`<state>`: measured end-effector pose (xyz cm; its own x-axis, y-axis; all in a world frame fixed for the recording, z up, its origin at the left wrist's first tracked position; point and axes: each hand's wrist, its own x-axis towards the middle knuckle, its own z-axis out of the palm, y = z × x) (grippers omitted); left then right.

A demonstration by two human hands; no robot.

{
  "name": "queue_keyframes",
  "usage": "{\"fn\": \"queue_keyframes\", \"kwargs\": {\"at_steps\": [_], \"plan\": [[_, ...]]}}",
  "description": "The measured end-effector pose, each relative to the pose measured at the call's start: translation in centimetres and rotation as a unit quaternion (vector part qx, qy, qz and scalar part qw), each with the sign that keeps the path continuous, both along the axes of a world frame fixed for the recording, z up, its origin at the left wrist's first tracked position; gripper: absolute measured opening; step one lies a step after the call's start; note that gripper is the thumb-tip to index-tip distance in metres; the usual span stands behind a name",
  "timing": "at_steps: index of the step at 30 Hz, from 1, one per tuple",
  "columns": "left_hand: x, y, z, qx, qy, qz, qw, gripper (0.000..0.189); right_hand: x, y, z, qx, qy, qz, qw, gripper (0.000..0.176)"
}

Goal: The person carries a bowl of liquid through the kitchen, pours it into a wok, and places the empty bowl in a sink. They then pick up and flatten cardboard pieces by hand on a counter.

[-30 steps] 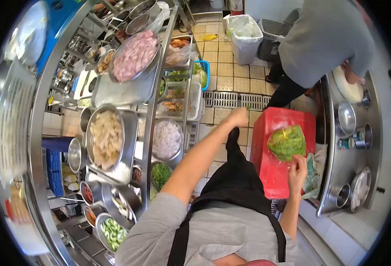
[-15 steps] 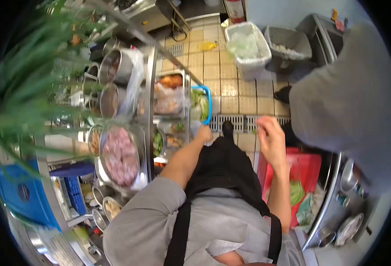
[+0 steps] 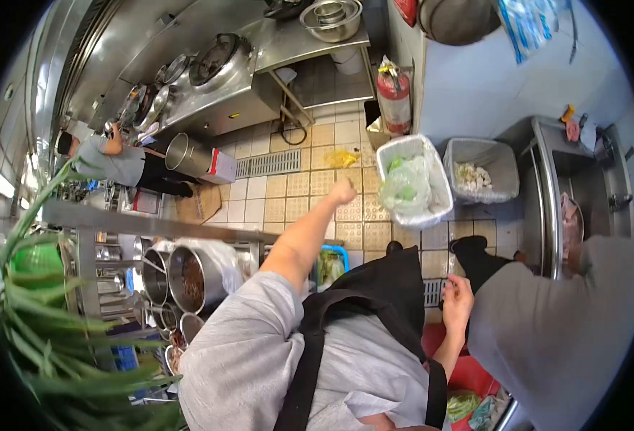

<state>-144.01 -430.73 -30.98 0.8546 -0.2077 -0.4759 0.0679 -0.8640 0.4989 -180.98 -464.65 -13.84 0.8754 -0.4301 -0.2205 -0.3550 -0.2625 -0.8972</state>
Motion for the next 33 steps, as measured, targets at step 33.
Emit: {"fn": "queue_keyframes", "kwargs": {"at_steps": [33], "plan": [[82.3, 2.9, 22.1, -0.331, -0.024, 0.191, 0.924, 0.038, 108.7, 15.3, 1.6, -0.278, -0.063, 0.169, 0.943, 0.027]]}}
